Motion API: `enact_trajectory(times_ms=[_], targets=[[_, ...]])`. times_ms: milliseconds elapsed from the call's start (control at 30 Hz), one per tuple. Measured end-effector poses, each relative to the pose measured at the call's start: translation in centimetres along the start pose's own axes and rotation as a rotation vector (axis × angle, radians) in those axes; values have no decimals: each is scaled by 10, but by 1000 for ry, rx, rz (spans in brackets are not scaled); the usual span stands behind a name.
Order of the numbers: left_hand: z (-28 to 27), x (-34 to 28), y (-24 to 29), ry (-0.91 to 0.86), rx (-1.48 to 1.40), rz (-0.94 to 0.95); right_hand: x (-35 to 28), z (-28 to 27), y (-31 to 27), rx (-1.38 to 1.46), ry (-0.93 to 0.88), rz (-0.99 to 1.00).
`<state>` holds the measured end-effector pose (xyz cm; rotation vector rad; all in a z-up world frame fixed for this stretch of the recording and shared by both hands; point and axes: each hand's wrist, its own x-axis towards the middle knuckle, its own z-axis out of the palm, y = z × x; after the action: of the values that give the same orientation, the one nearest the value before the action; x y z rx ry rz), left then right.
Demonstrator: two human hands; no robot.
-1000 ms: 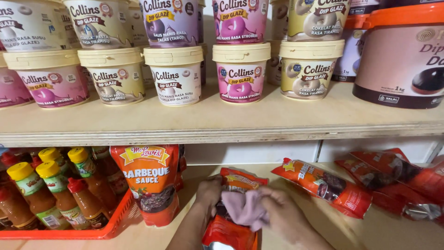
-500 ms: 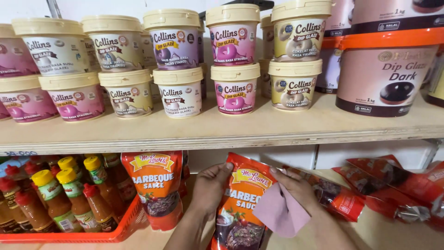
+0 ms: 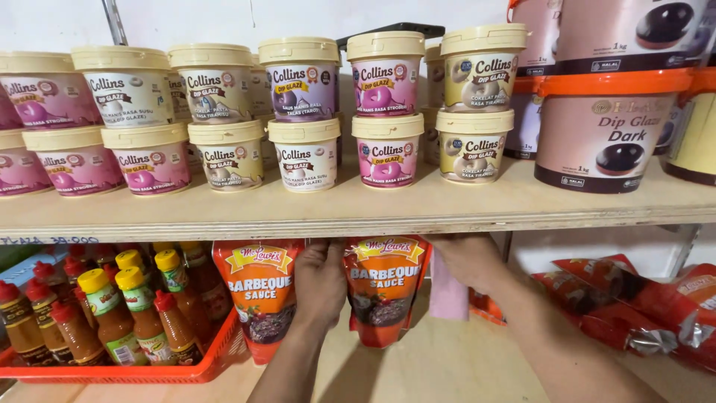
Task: Organizing and wiping down packets of barbeque sauce and stocking them on a grocery store shelf.
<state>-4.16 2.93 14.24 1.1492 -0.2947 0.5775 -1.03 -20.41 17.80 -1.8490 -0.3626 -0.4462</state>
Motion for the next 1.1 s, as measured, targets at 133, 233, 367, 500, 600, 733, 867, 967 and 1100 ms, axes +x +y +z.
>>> enact_trajectory(times_ms=[133,233,367,500,600,733,867,967,1100], targets=[[1,0,6,7,71,-72,10,0,34,-23,-34,-175],[-7,2,-1,-43,23,-27,-7,-1,12,168,11,214],[-16,-38,-11,-84,337,-270,-47,13,50,-247,-166,274],[-29,-69,-46,-269,849,-228,-72,49,110,-245,-339,271],[-32,-71,-69,-259,767,-251,-71,65,119,-101,-320,161],[-22,-63,-67,-118,786,-143,-54,84,115,-163,-263,140],[-20,-35,-94,-17,588,-163,-30,109,126,-128,-236,120],[-26,-12,-118,161,-694,-474,-12,133,147,-134,-177,103],[-26,-1,-134,138,-850,-373,-12,143,119,-210,-200,177]])
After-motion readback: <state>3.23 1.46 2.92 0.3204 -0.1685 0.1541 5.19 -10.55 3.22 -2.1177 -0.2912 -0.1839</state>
